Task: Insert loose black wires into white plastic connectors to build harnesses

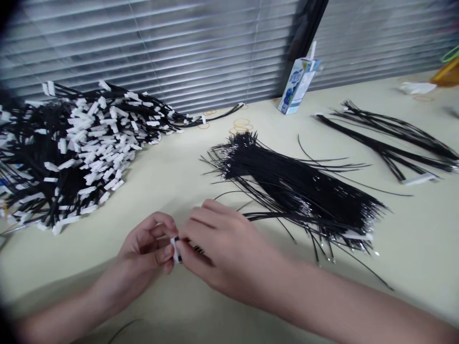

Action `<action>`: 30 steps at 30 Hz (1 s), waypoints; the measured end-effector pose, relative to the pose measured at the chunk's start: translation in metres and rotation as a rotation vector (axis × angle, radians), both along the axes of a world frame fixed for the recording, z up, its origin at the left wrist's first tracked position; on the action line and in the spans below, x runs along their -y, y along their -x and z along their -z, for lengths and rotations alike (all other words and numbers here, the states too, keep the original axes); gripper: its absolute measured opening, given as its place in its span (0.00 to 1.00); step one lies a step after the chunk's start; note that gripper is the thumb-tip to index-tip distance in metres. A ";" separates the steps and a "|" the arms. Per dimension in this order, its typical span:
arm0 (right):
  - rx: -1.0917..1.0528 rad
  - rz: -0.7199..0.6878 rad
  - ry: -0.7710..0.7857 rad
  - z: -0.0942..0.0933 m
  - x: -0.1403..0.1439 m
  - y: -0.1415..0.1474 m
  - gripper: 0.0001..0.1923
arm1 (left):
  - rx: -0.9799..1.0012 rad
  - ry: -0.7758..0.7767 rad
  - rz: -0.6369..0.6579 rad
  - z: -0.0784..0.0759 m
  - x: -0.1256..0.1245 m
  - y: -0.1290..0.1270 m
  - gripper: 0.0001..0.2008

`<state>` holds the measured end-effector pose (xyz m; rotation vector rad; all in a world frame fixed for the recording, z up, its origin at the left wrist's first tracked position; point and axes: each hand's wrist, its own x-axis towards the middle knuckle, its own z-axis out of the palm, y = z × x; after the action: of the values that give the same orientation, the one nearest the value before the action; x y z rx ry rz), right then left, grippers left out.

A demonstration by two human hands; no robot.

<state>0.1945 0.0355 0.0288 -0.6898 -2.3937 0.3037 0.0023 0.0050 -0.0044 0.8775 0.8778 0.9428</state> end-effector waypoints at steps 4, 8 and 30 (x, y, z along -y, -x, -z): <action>-0.160 0.266 0.134 0.007 -0.031 -0.008 0.10 | -0.097 -0.026 0.028 0.002 0.001 -0.001 0.09; 0.017 0.506 -0.091 0.031 -0.077 -0.021 0.09 | -0.142 -0.020 0.037 0.003 0.001 -0.002 0.10; -0.377 0.174 0.016 0.001 -0.029 -0.007 0.05 | -0.030 0.049 -0.042 -0.003 -0.001 -0.003 0.10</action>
<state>0.2014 0.0645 0.0275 -0.7676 -1.9640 0.3460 0.0054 0.0058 -0.0013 0.8352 0.9444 0.9430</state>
